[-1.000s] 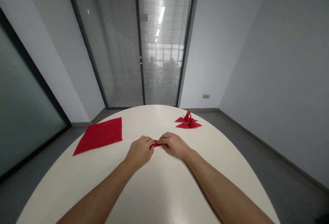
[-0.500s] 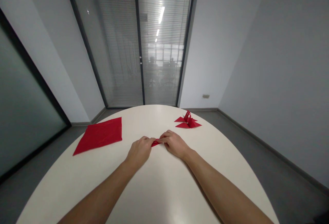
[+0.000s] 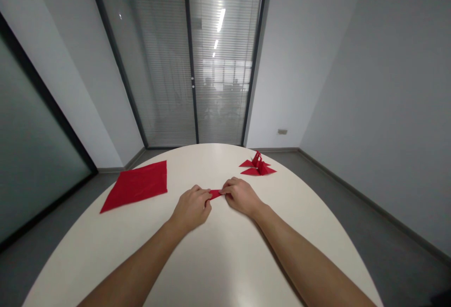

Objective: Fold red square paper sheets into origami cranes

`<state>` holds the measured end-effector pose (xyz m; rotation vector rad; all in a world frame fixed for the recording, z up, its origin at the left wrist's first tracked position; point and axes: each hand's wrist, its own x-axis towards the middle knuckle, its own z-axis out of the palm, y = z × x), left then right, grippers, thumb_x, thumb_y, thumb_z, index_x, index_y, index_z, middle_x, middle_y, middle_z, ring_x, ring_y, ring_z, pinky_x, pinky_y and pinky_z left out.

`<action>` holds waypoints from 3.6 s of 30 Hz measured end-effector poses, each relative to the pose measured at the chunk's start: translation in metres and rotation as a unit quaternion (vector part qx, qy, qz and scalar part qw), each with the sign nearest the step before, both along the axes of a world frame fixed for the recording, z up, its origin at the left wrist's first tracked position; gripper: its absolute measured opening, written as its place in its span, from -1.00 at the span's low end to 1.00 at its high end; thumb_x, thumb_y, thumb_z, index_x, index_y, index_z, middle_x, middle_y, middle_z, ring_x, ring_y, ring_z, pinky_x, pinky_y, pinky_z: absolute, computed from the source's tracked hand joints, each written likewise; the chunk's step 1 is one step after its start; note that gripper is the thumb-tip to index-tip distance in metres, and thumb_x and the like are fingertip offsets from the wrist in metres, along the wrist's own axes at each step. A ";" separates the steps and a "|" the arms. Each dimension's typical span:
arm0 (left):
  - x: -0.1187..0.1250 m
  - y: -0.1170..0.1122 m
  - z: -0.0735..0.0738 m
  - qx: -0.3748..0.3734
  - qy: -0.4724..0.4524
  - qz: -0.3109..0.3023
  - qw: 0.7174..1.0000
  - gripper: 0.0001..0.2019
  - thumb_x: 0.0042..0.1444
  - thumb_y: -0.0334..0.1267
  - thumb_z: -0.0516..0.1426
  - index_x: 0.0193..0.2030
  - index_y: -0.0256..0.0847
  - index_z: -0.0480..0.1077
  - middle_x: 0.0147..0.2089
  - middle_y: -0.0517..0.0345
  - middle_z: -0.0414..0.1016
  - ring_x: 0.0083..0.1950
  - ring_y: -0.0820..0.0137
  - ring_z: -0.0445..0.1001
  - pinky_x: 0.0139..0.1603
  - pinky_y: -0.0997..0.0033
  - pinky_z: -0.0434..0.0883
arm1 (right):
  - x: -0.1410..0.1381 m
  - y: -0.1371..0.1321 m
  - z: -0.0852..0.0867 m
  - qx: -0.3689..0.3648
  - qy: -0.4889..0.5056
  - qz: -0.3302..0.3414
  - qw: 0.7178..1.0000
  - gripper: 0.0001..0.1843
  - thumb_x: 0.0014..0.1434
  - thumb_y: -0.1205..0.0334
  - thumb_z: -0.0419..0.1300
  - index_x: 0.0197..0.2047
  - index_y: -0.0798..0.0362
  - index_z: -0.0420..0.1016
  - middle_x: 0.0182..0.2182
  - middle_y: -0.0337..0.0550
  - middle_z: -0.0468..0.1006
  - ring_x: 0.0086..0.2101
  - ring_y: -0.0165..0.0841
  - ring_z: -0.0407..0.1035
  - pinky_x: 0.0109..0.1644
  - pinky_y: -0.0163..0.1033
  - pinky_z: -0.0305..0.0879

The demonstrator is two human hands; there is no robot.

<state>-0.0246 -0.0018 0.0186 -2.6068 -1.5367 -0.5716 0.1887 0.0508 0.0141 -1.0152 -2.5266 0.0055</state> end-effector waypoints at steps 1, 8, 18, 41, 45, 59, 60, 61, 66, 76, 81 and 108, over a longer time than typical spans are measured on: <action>0.001 -0.001 0.000 0.002 0.000 0.002 1.000 -0.70 0.21 -0.41 0.03 -0.07 -0.14 0.56 -0.02 0.08 0.63 -0.05 0.18 0.45 -0.03 0.17 0.45 | 0.000 -0.001 0.002 0.002 -0.004 -0.010 1.000 -0.67 0.13 0.48 0.17 -0.15 0.00 0.69 -0.22 -0.12 0.64 -0.18 -0.24 0.39 -0.08 -0.19 0.28; 0.004 0.003 -0.015 -0.028 -0.007 0.019 0.999 -0.58 0.32 -0.23 -0.02 0.26 -0.20 0.37 0.31 -0.02 0.41 0.32 0.20 0.34 0.34 0.13 0.29 | -0.003 -0.003 0.008 0.020 0.010 -0.057 0.998 -0.72 0.22 0.38 0.13 -0.13 0.06 0.67 -0.17 -0.04 0.65 -0.12 -0.19 0.43 0.02 -0.12 0.33; 0.001 0.011 -0.029 -0.103 0.018 0.033 0.994 -0.38 0.35 -0.09 -0.10 0.45 -0.38 0.04 0.51 -0.21 -0.05 0.53 0.12 -0.04 0.48 -0.02 0.02 | -0.009 -0.004 -0.008 -0.088 -0.007 0.075 0.993 -0.37 0.41 0.08 -0.02 0.39 0.32 0.19 0.34 0.27 0.20 0.35 -0.04 0.09 0.41 0.10 0.06; 0.001 0.002 -0.009 -0.015 -0.060 -0.061 0.996 -0.67 0.22 -0.32 0.08 0.10 -0.17 0.48 0.16 0.01 0.50 0.16 0.22 0.44 0.22 0.19 0.39 | -0.004 0.003 -0.013 -0.017 0.060 0.045 0.997 -0.58 0.23 0.32 0.13 0.13 0.15 0.55 0.09 0.07 0.56 0.14 -0.16 0.38 0.26 -0.06 0.28; 0.002 0.001 -0.008 -0.010 -0.046 -0.019 0.999 -0.69 0.27 -0.31 0.04 0.07 -0.18 0.50 0.11 0.00 0.53 0.12 0.21 0.46 0.17 0.16 0.40 | -0.005 0.002 -0.010 -0.018 0.068 0.077 0.995 -0.57 0.18 0.29 0.20 0.12 0.08 0.56 0.09 0.04 0.57 0.11 -0.14 0.41 0.23 -0.02 0.29; 0.000 0.002 -0.004 -0.027 -0.051 -0.028 0.998 -0.66 0.18 -0.37 0.06 0.05 -0.16 0.51 0.03 0.00 0.51 0.03 0.23 0.48 0.14 0.22 0.41 | -0.003 0.002 -0.009 -0.016 0.040 0.084 0.996 -0.56 0.14 0.40 0.16 0.08 0.01 0.59 0.04 -0.06 0.61 0.12 -0.18 0.41 0.25 -0.05 0.28; -0.001 0.003 -0.006 -0.029 -0.054 -0.037 0.997 -0.64 0.16 -0.38 0.06 0.07 -0.17 0.50 0.07 -0.01 0.51 0.07 0.23 0.48 0.18 0.22 0.40 | -0.003 0.002 -0.009 -0.014 0.043 0.086 0.995 -0.56 0.13 0.39 0.16 0.08 0.02 0.59 0.04 -0.05 0.61 0.12 -0.18 0.41 0.25 -0.04 0.28; -0.002 0.004 -0.008 -0.029 -0.056 -0.045 0.997 -0.62 0.15 -0.38 0.07 0.09 -0.19 0.50 0.11 -0.02 0.51 0.11 0.21 0.48 0.22 0.20 0.39 | -0.003 0.001 -0.008 -0.013 0.047 0.088 0.995 -0.56 0.13 0.38 0.17 0.08 0.03 0.59 0.04 -0.05 0.61 0.11 -0.17 0.41 0.24 -0.03 0.29; -0.005 0.006 -0.013 -0.034 -0.068 -0.047 0.996 -0.58 0.14 -0.38 0.08 0.14 -0.22 0.48 0.21 -0.03 0.50 0.19 0.18 0.47 0.29 0.13 0.36 | -0.004 -0.003 -0.002 -0.017 0.054 0.088 0.995 -0.61 0.17 0.36 0.16 0.05 0.07 0.58 0.00 -0.04 0.62 0.07 -0.18 0.42 0.19 -0.06 0.31; -0.002 0.006 -0.011 -0.050 -0.145 -0.036 0.988 -0.70 0.25 -0.36 0.07 0.07 -0.10 0.47 0.09 0.11 0.59 0.06 0.29 0.55 0.17 0.28 0.43 | -0.004 -0.003 -0.001 -0.021 0.061 0.097 0.993 -0.63 0.24 0.38 0.14 0.08 -0.01 0.56 -0.01 -0.08 0.62 0.04 -0.22 0.42 0.15 -0.08 0.32; -0.003 0.006 -0.014 -0.046 -0.151 -0.035 0.987 -0.71 0.22 -0.37 0.08 0.04 -0.09 0.48 0.10 0.13 0.58 0.08 0.29 0.54 0.17 0.29 0.42 | -0.003 -0.003 -0.001 -0.031 0.070 0.084 0.993 -0.66 0.23 0.38 0.15 0.04 0.02 0.57 -0.02 -0.07 0.62 0.03 -0.22 0.42 0.15 -0.10 0.32; -0.006 0.013 -0.020 -0.003 -0.161 -0.012 0.987 -1.00 0.19 -0.31 0.18 -0.25 -0.13 0.42 -0.04 0.08 0.56 0.01 0.20 0.47 0.06 0.16 0.41 | -0.004 0.000 -0.006 -0.073 0.141 0.086 0.984 -0.85 0.15 0.39 0.23 -0.19 0.04 0.56 -0.10 -0.04 0.62 -0.03 -0.20 0.44 0.10 -0.10 0.34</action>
